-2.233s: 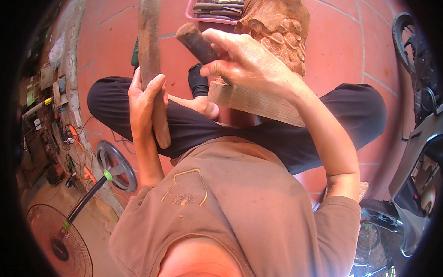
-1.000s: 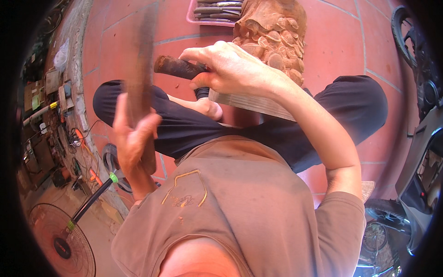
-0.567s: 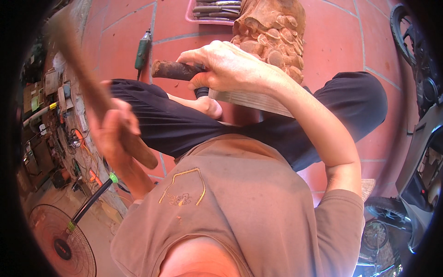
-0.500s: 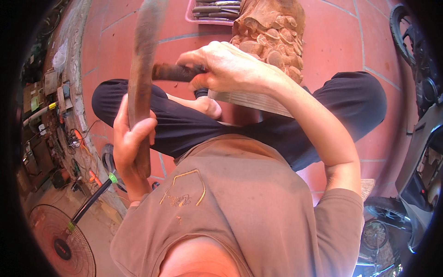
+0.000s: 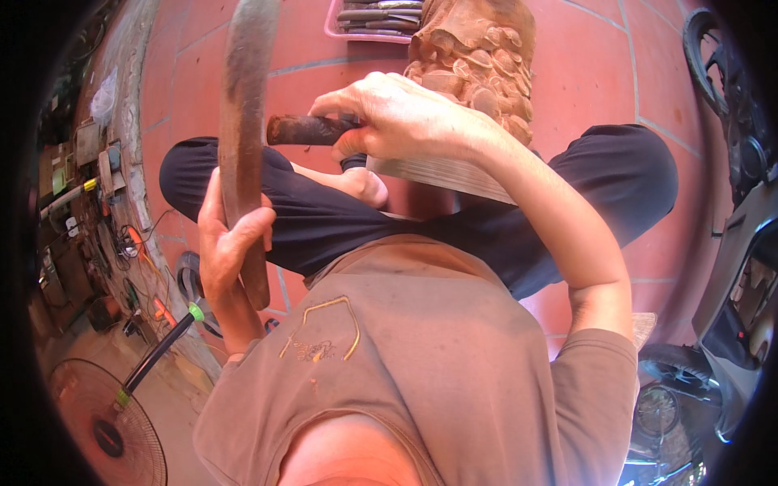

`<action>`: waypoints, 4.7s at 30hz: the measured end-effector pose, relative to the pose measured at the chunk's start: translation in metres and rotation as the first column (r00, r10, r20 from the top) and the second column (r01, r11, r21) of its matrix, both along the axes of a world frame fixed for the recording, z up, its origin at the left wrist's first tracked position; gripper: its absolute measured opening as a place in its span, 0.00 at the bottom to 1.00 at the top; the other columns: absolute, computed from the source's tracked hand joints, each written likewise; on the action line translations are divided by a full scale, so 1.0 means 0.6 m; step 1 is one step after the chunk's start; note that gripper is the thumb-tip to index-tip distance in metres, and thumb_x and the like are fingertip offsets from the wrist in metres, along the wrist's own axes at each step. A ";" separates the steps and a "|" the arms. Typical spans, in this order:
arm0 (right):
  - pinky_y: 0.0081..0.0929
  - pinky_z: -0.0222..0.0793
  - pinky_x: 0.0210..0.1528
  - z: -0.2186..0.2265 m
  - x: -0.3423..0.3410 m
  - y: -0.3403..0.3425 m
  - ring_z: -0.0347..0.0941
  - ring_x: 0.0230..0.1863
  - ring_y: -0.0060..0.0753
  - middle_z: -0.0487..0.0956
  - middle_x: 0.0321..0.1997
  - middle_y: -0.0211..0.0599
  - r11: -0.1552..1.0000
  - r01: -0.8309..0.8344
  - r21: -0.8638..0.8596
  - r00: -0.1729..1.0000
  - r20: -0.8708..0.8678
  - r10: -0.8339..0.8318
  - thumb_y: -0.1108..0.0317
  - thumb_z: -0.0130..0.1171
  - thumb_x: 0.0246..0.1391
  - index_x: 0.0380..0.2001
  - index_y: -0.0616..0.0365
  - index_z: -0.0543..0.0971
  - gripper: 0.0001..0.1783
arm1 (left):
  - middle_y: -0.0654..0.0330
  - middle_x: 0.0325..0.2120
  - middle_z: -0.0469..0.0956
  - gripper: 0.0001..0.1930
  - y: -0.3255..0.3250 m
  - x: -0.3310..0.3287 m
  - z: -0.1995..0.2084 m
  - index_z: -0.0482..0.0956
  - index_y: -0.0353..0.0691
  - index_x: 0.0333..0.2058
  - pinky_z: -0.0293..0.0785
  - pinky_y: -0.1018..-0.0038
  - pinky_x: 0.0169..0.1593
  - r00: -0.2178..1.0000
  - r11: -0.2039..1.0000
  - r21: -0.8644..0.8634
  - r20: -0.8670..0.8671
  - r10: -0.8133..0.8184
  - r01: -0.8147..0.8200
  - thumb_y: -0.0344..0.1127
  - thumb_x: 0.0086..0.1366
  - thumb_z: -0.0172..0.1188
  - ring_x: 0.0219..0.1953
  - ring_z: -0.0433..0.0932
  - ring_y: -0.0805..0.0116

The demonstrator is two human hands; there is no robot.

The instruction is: The person sits cross-legged on the floor and carves a wooden block using a chisel and mallet. They repeatedly strike the chisel to shape the wood, occasionally adjusting their grip and the wood's orientation.

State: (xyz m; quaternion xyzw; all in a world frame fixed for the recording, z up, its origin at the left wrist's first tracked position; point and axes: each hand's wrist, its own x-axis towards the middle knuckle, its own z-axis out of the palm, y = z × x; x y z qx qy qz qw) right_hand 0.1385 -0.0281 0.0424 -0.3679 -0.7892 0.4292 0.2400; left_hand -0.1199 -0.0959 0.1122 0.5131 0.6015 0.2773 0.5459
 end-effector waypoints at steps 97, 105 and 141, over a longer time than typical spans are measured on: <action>0.41 0.77 0.45 0.008 0.013 0.007 0.82 0.42 0.45 0.83 0.40 0.45 0.975 0.169 -0.146 0.979 -0.086 -0.183 0.63 0.73 0.52 0.53 0.55 0.71 0.29 | 0.62 0.25 0.73 0.26 0.020 -0.006 -0.052 0.69 0.34 0.53 0.69 0.82 0.22 0.959 0.984 0.060 0.241 0.149 -0.168 0.40 0.63 0.69 0.18 0.71 0.78; 0.29 0.76 0.44 0.003 0.004 0.015 0.80 0.38 0.26 0.85 0.38 0.38 0.985 0.157 -0.072 0.988 0.000 -0.157 0.71 0.72 0.53 0.53 0.56 0.71 0.27 | 0.62 0.26 0.74 0.25 0.022 -0.002 -0.054 0.69 0.34 0.54 0.69 0.83 0.22 0.955 0.981 0.071 0.251 0.156 -0.179 0.38 0.63 0.69 0.18 0.71 0.78; 0.42 0.73 0.37 0.000 -0.021 0.024 0.80 0.31 0.52 0.81 0.23 0.46 0.991 0.035 -0.133 0.997 0.066 -0.027 0.66 0.68 0.50 0.38 0.61 0.78 0.14 | 0.62 0.26 0.73 0.23 0.030 -0.049 -0.031 0.68 0.34 0.56 0.69 0.84 0.21 0.921 0.980 0.085 0.366 0.134 -0.177 0.38 0.68 0.63 0.17 0.71 0.77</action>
